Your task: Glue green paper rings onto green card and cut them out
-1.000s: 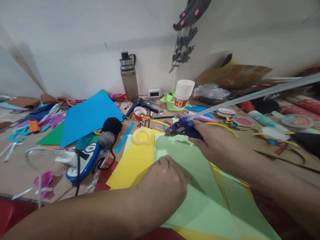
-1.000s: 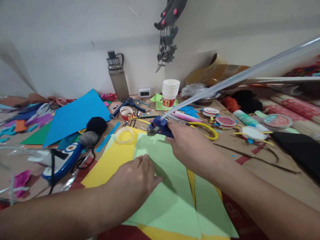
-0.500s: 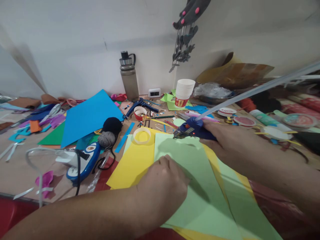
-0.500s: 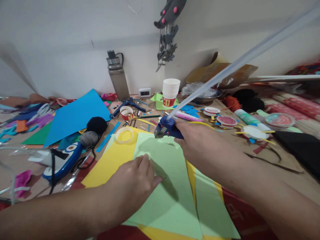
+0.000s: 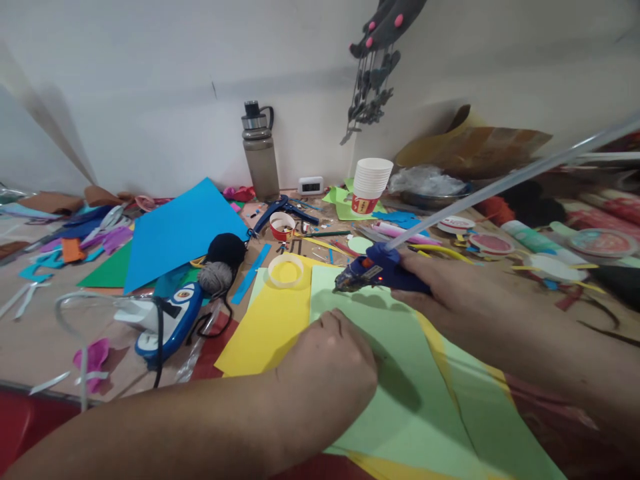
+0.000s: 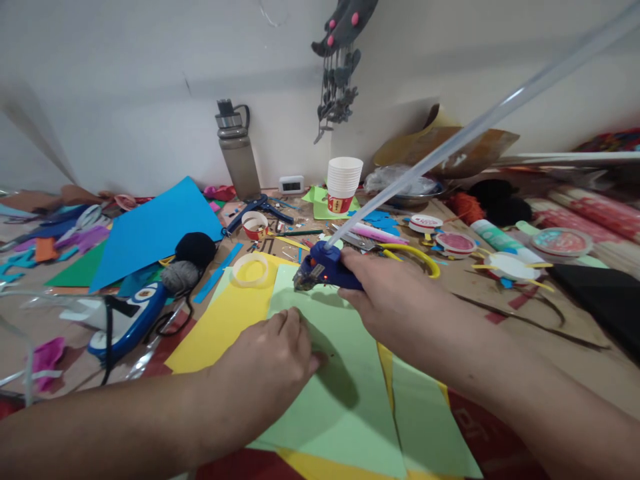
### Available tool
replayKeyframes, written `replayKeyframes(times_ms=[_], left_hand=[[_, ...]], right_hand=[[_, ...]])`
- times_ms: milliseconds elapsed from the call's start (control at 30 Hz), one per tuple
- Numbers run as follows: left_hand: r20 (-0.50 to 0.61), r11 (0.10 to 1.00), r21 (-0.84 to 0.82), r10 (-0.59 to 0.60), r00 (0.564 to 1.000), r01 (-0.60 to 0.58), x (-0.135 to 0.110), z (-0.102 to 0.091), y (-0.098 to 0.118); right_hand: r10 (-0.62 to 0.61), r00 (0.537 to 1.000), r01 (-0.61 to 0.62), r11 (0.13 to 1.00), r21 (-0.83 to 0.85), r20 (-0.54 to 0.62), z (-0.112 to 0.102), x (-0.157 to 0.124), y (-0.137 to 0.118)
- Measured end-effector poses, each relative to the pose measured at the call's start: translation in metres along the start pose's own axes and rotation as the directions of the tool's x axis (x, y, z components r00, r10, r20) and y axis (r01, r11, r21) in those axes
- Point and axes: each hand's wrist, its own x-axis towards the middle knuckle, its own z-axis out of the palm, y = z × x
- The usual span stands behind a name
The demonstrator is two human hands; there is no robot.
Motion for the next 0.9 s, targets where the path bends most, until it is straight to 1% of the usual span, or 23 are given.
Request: replayKeyframes(times_ms=[67,133,233,400,567,733,833,900], left_hand=[[-0.029,1.0,0.011,-0.008,1.0,0.009,0.0,0.001,0.0],[-0.052,0.999,0.032,-0.005,0.999,0.007,0.0,0.001,0.001],[-0.062,0.999,0.043,-0.007,0.998,0.009,-0.001,0.001,0.001],[-0.101,0.998,0.035,-0.046,0.994,0.049,-0.001,0.0,0.003],[-0.119,0.996,0.045,-0.067,0.991,0.073,-0.002,0.002,0.004],[-0.08,0.998,0.007,-0.061,0.995,0.062,-0.002,0.005,0.005],[-0.064,0.997,-0.021,-0.08,0.995,0.078,-0.002,0.005,0.005],[-0.029,0.995,-0.04,-0.096,0.995,0.095,-0.002,0.003,0.005]], right_hand=[[-0.011,0.997,0.008,0.999,0.032,0.071,0.005,0.0,-0.001],[-0.021,0.995,0.015,0.998,0.062,0.094,0.011,0.001,-0.001],[0.002,0.996,-0.006,0.999,0.047,0.088,0.017,0.003,-0.004],[0.006,0.997,-0.008,1.0,0.03,0.076,0.017,0.008,-0.011],[0.004,1.0,-0.004,1.0,-0.013,0.018,0.025,0.014,-0.007],[0.001,1.0,-0.001,0.999,-0.034,-0.011,0.033,0.019,0.0],[0.022,0.999,-0.024,0.998,-0.055,-0.023,0.034,0.02,0.003],[0.027,0.999,-0.029,0.999,-0.045,-0.039,0.033,0.02,0.004]])
